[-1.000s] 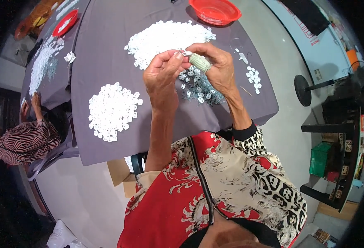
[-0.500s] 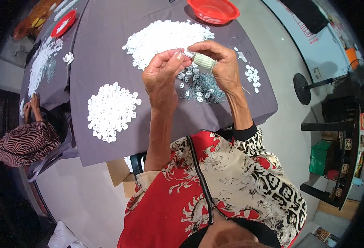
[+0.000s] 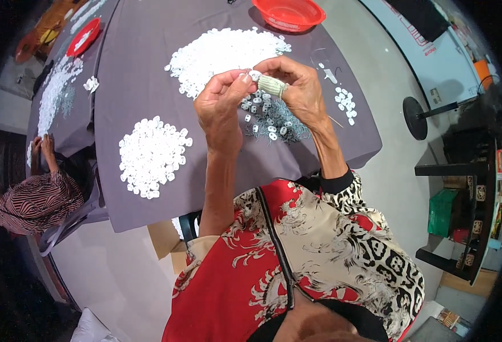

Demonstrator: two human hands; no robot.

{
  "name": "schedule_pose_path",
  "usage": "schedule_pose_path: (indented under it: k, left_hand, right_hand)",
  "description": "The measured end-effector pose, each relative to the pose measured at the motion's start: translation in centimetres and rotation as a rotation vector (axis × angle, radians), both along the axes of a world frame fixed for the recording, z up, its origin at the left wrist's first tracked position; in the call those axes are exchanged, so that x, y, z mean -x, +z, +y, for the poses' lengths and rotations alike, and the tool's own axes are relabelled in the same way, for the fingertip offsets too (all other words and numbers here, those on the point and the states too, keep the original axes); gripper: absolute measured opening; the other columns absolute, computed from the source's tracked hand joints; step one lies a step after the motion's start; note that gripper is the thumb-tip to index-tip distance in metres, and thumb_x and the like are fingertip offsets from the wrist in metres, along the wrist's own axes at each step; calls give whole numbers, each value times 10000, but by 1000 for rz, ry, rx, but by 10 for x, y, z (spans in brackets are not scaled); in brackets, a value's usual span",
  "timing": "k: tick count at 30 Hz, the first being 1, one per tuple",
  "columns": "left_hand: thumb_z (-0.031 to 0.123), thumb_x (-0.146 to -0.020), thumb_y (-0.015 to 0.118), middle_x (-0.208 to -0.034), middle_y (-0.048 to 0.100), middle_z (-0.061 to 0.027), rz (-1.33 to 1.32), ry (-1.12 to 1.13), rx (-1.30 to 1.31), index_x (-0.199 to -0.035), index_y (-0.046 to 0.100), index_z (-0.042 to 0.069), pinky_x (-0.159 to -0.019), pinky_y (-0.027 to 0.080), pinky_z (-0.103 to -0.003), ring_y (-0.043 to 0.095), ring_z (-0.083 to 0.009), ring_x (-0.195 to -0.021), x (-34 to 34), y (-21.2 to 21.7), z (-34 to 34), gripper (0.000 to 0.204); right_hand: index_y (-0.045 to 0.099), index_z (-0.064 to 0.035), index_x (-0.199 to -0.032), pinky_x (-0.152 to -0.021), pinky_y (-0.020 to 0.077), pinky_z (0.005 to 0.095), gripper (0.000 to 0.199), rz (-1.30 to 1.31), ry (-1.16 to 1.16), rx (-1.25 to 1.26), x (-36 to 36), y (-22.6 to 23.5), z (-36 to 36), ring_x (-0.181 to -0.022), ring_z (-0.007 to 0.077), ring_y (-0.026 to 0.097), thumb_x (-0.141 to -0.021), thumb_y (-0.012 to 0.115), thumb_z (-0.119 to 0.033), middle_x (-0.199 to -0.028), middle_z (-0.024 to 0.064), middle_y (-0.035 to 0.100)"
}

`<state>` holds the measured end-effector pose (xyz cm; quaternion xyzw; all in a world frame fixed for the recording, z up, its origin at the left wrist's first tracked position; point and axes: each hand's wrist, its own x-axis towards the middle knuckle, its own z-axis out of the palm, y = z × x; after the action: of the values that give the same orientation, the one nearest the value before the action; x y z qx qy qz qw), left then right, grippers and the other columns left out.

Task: The person repeatedly picks up small plastic pieces and metal pins from the table and attaches them together by hand.

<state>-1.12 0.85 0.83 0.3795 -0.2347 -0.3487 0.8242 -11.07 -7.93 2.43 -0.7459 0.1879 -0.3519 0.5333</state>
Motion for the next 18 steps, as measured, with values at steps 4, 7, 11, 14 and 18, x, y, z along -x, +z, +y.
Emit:
schedule_pose_path:
  k: [4, 7, 11, 14, 18]
  left_hand:
    - [61, -777, 599, -794, 610, -93, 4, -7, 7, -909, 566, -75, -683, 453, -207, 573, -106, -705, 2, -3, -3, 193]
    - [59, -775, 601, -795, 610, -98, 32, -1, -7, -908, 564, -72, -670, 458, -211, 575, -110, -695, 1, 0, -2, 191]
    - [72, -774, 603, -780, 611, -103, 59, -9, -14, -901, 563, -65, -648, 467, -222, 578, -118, -676, 0, 1, -1, 191]
    - [79, -774, 603, -773, 613, -103, 42, -27, -34, -898, 562, -63, -637, 467, -223, 578, -118, -671, 0, 1, 0, 193]
    - [85, -773, 607, -776, 615, -103, 27, -29, -59, -893, 565, -62, -627, 463, -221, 570, -113, -664, 1, 0, -1, 194]
  right_hand:
    - [601, 25, -882, -683, 462, 231, 165, -23, -36, -2, 1, -2, 1, -746, 113, 580, -729, 540, 42, -803, 64, 616]
    - [603, 26, -878, -678, 459, 232, 165, -38, -41, -24, -1, 0, 1, -728, 111, 577, -730, 532, 43, -796, 65, 616]
    - [606, 27, -885, -664, 456, 236, 167, -95, -35, -127, -2, 0, -4, -700, 116, 576, -735, 534, 38, -777, 71, 613]
    - [606, 32, -891, -664, 460, 242, 163, -142, -11, -195, -4, 3, -6, -694, 125, 581, -737, 549, 27, -762, 79, 611]
    - [608, 28, -894, -670, 464, 246, 159, -168, 11, -199, -4, 7, -8, -699, 128, 584, -745, 556, 13, -768, 79, 612]
